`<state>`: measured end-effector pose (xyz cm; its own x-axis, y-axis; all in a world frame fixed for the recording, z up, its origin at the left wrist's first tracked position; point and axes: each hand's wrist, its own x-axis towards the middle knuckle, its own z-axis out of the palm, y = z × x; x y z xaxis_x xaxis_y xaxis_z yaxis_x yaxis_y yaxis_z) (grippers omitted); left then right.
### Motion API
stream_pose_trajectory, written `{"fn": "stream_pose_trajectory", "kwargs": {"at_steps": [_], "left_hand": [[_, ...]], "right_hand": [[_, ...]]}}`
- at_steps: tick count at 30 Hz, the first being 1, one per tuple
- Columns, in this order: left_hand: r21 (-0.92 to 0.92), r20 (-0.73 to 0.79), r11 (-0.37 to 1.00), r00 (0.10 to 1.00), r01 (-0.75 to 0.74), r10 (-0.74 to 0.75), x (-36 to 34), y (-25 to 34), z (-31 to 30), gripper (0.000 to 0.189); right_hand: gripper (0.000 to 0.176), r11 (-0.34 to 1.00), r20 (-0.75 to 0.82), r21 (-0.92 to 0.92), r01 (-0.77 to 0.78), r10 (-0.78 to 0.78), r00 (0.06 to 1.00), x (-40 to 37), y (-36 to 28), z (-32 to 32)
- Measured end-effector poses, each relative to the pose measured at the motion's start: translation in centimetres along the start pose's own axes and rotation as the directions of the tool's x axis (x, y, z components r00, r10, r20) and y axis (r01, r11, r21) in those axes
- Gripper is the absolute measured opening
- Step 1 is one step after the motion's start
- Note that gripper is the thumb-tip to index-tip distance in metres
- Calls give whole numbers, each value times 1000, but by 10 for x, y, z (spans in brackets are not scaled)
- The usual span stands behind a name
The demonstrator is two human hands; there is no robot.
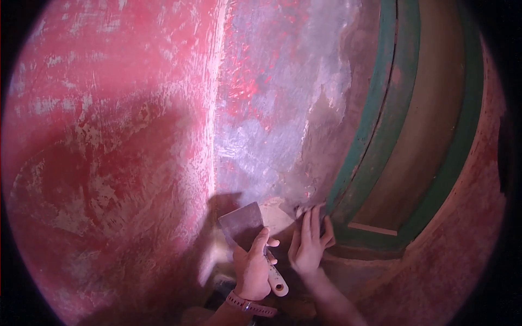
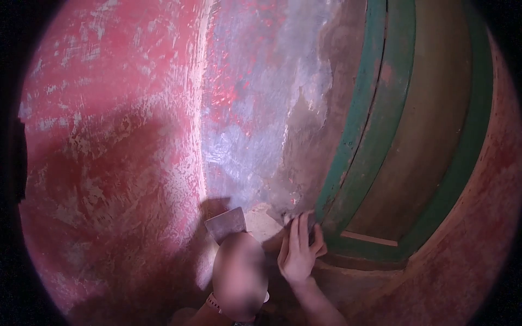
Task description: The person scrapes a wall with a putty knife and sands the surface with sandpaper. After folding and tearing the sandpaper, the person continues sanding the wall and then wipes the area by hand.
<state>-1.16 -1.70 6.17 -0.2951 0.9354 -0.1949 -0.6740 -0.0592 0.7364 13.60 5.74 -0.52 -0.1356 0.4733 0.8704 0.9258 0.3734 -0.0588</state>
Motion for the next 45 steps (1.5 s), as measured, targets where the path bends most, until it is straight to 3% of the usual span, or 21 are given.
{"fn": "stream_pose_trajectory", "kwargs": {"at_steps": [1, 4, 8, 9, 13, 19, 23, 27, 30, 35, 38, 41, 45], "left_hand": [[-4, 2, 1000, 1000, -3, 3, 1, 0, 0, 29], [-16, 22, 1000, 1000, -3, 4, 2, 1, -1, 30], [3, 20, 1000, 1000, 11, -11, -3, 5, -2, 32], [9, 23, 1000, 1000, 6, -6, -3, 7, 1, 32], [-8, 21, 1000, 1000, 11, -11, 1, 0, 0, 33], [-1, 17, 1000, 1000, 5, -5, -2, -1, -2, 33], [-13, 31, 1000, 999, 18, -18, 1, -2, 1, 31], [-11, 23, 999, 999, -34, 34, 1, 1, 1, 29], [15, 36, 1000, 999, -25, 24, -3, 3, -1, 30], [-19, 21, 1000, 1000, 4, -4, 2, 0, -2, 31], [-30, 0, 999, 1000, -27, 27, 3, 1, 0, 31], [-9, -4, 1000, 1000, -2, 2, -2, 3, -2, 33], [8, 19, 1000, 1000, 13, -13, 0, 0, -1, 33]], "right_hand": [[65, 998, 23, -66, 0, 2, 1000, -13, -5, 5], [67, 999, 72, 1, -33, 33, 997, 3, -13, -11], [73, 999, 27, -19, -50, 50, 998, 38, -17, -25], [66, 997, -3, 40, -60, 60, 998, 31, -13, -19], [69, 992, 82, -123, 26, -16, 997, -16, -7, 3], [66, 994, -30, -100, -33, 31, 999, 34, -15, -17], [69, 989, 32, -147, 11, -6, 999, -23, -7, 13], [68, 998, -33, 24, -55, 55, 998, 22, -19, -9], [69, 997, -54, -30, -74, 72, 996, 46, -20, -23], [79, 993, 110, -120, -2, 15, 994, -28, -2, 16], [77, 999, 16, -4, -50, 50, 999, 12, -11, -4], [77, 998, -15, -43, -43, 43, 999, 38, -14, -21], [77, 998, 48, -63, -9, 12, 999, -13, -8, 3]]}}
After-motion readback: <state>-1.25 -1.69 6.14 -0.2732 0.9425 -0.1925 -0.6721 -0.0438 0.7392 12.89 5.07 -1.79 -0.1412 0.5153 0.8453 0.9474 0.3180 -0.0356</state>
